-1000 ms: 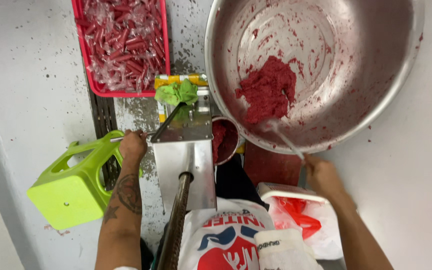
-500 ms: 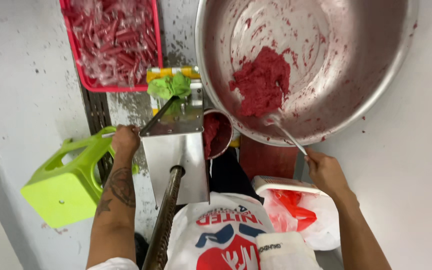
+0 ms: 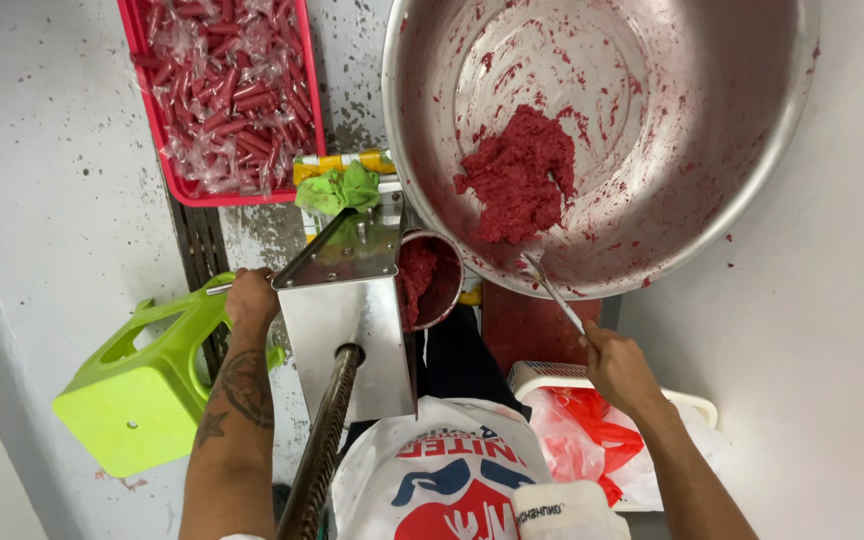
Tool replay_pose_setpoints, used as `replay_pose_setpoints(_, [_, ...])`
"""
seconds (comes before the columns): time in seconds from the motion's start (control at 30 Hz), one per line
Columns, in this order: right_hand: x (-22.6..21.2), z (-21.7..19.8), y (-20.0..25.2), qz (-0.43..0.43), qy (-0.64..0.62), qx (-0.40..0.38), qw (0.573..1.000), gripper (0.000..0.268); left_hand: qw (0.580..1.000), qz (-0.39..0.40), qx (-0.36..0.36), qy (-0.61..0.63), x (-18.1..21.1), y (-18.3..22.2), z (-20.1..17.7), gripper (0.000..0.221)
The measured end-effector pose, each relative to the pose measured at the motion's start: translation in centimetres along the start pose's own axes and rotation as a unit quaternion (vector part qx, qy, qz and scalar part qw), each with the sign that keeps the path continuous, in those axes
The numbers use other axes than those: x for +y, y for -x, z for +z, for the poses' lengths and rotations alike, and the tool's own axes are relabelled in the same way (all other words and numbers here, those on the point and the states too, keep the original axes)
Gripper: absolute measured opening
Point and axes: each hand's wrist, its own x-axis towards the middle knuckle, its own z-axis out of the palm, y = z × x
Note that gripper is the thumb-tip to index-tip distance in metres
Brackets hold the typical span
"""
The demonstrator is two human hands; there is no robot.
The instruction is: The person fills a manual sausage stuffer with red meat paste using a large spoon, then bags and ties the resulting sausages by hand.
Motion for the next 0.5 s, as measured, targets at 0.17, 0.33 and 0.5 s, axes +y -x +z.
replay_pose_setpoints(0.17, [1.0,3.1,-0.1,-0.008,-0.043,0.0,0.999,0.031,1.0,0.001,0.003,-0.001,-0.5,-0.4,0.8,0.029])
replay_pose_setpoints(0.33, [0.7,-0.1,-1.1,-0.013,-0.048,0.009,0.999,0.033,1.0,-0.001,-0.001,0.006,-0.1,-2.0,0.7,0.034])
replay_pose_setpoints(0.5, [0.4,-1.4,0.1,-0.01,-0.032,-0.01,0.999,0.035,1.0,0.023,-0.012,-0.012,-0.5,-2.3,0.9,0.036])
